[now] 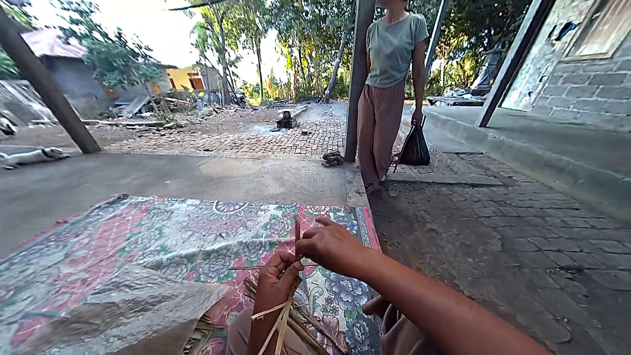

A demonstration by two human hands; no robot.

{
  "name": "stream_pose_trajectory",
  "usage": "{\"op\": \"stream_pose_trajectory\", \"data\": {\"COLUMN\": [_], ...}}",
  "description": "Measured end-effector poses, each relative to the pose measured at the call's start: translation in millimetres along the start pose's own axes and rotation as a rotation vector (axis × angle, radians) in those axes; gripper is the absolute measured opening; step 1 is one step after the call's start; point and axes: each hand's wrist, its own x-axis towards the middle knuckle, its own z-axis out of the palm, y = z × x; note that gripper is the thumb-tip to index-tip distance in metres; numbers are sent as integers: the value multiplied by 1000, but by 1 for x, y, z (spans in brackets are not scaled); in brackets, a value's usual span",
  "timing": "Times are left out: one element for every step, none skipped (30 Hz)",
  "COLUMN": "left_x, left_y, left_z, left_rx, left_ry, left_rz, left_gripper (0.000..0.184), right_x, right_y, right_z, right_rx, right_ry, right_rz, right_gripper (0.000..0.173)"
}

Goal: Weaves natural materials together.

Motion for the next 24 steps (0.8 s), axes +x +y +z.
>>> {"op": "stream_pose_trajectory", "data": {"left_x": [1,1,1,2,2,3,5,5,6,6,5,4,3,1,0,-1,0,1,1,1,-1,-2,-3,-3], "left_y": [-1,-2,-2,-3,-5,-7,-10,-10,-9,-5,0,2,-1,-8,-17,-25,-32,-37,-42,-43,-42,-40,-38,-36], "left_z": [0,0,0,0,-1,-3,-4,-5,-3,2,9,17,24,29,32,33,32,30,28,26,26,26,26,26], "left_rx": [16,35,73,133,194,276,384,515,647,763,867,957,1022,1052,1037,971,864,720,534,315,85,-122,-277,-389], "left_ry": [-18,-23,-15,-4,15,32,48,56,51,25,-23,-87,-152,-208,-265,-328,-389,-430,-446,-443,-421,-384,-343,-294], "left_rz": [-13,-30,-47,-60,-74,-88,-101,-129,-165,-206,-242,-257,-224,-152,-67,23,100,153,178,172,145,106,64,28], "left_gripper": [10,10,9,10,10,10,10,10,12,15,19,22,23,21,19,19,18,19,20,20,18,15,14,15], "right_x": [0,-1,-2,-2,-3,-2,-1,0,0,0,0,0,-1,-2,-3,-4,-5,-7,-9,-12,-15,-18,-20,-20], "right_y": [0,1,0,-1,-4,-8,-11,-14,-16,-19,-22,-24,-24,-22,-18,-12,-4,6,17,28,36,41,44,44], "right_z": [2,3,3,2,0,-2,-3,-3,-2,-1,1,1,1,0,-2,-5,-10,-15,-21,-27,-33,-37,-39,-40], "right_rx": [-5,-5,-8,-15,-25,-49,-83,-119,-147,-170,-186,-189,-183,-166,-136,-95,-40,28,112,218,339,454,545,591], "right_ry": [-38,-55,-67,-95,-149,-209,-276,-332,-365,-389,-409,-431,-446,-456,-466,-482,-497,-496,-472,-433,-392,-360,-332,-305], "right_rz": [0,2,12,37,80,131,181,220,243,258,264,267,268,274,286,306,329,339,326,301,282,274,269,253], "right_gripper": [16,18,19,21,22,22,24,24,24,25,25,25,24,21,19,17,16,16,16,15,15,14,14,15]}}
